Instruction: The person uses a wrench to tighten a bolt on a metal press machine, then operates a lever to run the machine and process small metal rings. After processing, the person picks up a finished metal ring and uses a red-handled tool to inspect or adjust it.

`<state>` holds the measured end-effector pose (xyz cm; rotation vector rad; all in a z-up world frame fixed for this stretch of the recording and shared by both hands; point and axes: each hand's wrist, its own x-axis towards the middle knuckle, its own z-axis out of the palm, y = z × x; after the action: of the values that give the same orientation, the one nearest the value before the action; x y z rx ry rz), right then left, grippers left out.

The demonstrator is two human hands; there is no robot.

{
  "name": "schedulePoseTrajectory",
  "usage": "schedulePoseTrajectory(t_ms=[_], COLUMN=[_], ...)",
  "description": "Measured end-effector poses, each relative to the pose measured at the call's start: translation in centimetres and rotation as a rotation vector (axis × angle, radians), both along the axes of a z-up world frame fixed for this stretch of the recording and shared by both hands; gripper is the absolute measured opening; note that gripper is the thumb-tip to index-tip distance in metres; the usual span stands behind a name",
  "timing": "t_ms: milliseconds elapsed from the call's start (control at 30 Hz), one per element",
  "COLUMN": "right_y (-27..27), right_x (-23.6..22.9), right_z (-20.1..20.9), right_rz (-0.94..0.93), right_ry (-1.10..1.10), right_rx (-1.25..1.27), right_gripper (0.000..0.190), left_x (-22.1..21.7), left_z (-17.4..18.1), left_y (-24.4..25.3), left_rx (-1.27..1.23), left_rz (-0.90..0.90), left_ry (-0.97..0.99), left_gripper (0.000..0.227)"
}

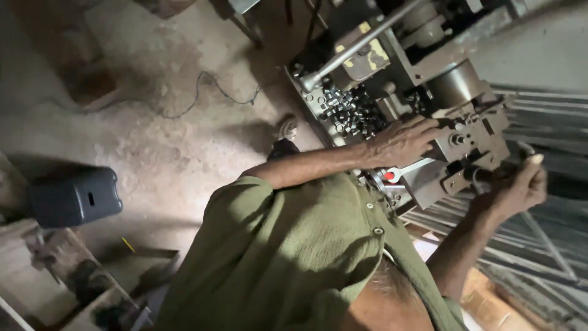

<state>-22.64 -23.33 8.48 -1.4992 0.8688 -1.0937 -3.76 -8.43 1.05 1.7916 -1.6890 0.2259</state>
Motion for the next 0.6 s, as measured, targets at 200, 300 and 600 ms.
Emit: schedulePoseTrajectory(t_ms=[200,300,600], right_y=[5.6,11.9,14.4], right_x=[-7.6,-8.5,-5.9], right_z=[-11.0,-13.1,-13.2], right_rz=[-0.254,-0.446,-0.35], right_ry=[0.39,0.446,0.811], right_rx=[0.086,0.406,-0.1], right_gripper=[0.033,0.027,0.021], left_x=[1.9,1.9,2.4], left_z=[-0.4,1.7,4.9], left_y=[2.4,2.7,-0.6], left_rx=[0.048,-0.148,-0.02], left_rz=[-0.201,-0.14,-0.128], left_ry=[0.267,0.643,0.879], left_gripper=[0.025,0.015,0.032])
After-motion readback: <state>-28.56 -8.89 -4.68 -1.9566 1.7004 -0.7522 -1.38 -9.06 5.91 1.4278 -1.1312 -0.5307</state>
